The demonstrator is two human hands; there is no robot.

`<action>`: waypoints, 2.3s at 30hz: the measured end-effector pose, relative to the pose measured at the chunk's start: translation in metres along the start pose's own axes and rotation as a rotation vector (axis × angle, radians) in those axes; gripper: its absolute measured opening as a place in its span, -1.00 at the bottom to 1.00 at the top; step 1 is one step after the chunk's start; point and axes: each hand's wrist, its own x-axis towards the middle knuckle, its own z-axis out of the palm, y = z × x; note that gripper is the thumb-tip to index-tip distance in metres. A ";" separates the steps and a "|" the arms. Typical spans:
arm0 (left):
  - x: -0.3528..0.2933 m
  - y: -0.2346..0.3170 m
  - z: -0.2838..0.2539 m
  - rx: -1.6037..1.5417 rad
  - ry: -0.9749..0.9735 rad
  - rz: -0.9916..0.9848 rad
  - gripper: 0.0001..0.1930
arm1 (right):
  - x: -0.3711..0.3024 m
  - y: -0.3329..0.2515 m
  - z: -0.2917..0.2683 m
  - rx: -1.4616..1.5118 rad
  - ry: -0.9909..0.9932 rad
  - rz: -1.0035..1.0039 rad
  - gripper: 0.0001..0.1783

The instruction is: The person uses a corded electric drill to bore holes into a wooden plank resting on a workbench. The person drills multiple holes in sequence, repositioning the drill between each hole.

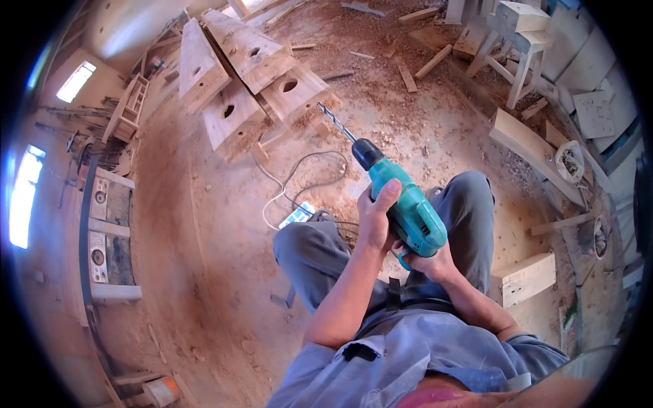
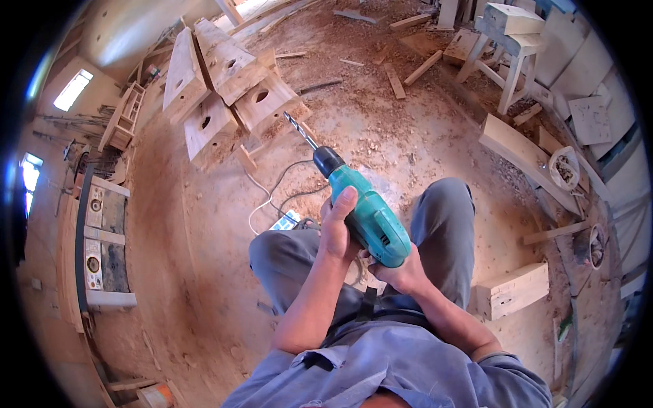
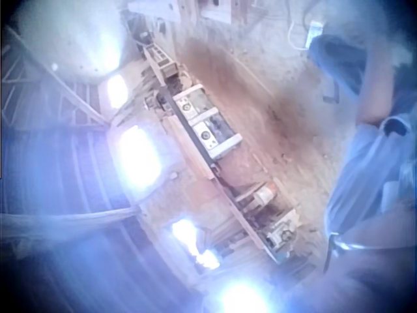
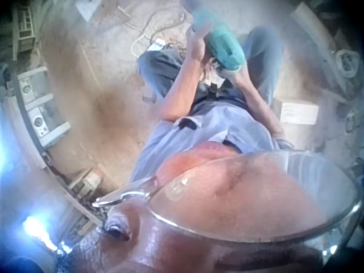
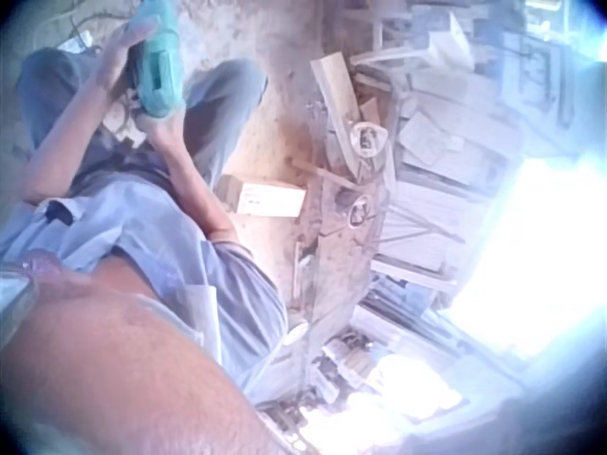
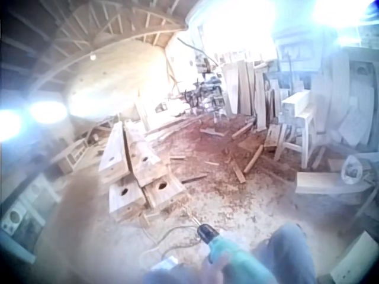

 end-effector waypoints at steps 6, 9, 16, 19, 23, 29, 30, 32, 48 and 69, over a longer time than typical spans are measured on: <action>0.007 0.003 -0.002 -0.034 0.041 0.046 -0.46 | 0.013 0.015 -0.002 -0.104 0.015 -0.016 -0.52; 0.011 0.006 -0.006 -0.047 0.037 0.054 -0.46 | 0.018 0.008 0.002 -0.181 0.021 -0.001 -0.52; 0.014 -0.002 -0.017 -0.107 0.016 0.060 -0.44 | 0.023 0.021 -0.001 -0.156 -0.009 0.014 -0.39; 0.018 0.002 -0.020 -0.022 0.050 0.067 -0.43 | 0.026 0.018 0.001 -0.115 0.001 0.027 -0.42; 0.031 0.018 -0.026 0.021 0.018 0.009 -0.50 | 0.028 0.004 0.008 -0.319 0.035 -0.001 -0.53; 0.037 0.023 -0.026 0.092 0.056 0.010 -0.48 | 0.029 -0.013 0.019 -0.328 0.085 -0.038 -0.63; 0.037 0.024 -0.027 0.063 0.044 0.014 -0.48 | 0.029 -0.016 0.023 -0.323 0.101 -0.054 -0.63; 0.038 0.025 -0.028 0.024 0.028 0.015 -0.47 | 0.030 -0.021 0.029 -0.298 0.114 -0.073 -0.64; 0.077 0.063 -0.029 -0.021 0.063 0.018 -0.51 | 0.079 -0.015 0.032 -0.268 0.020 -0.016 -0.54; 0.074 0.077 -0.031 0.059 0.064 -0.002 -0.60 | 0.080 -0.017 0.056 -0.160 0.080 -0.017 -0.73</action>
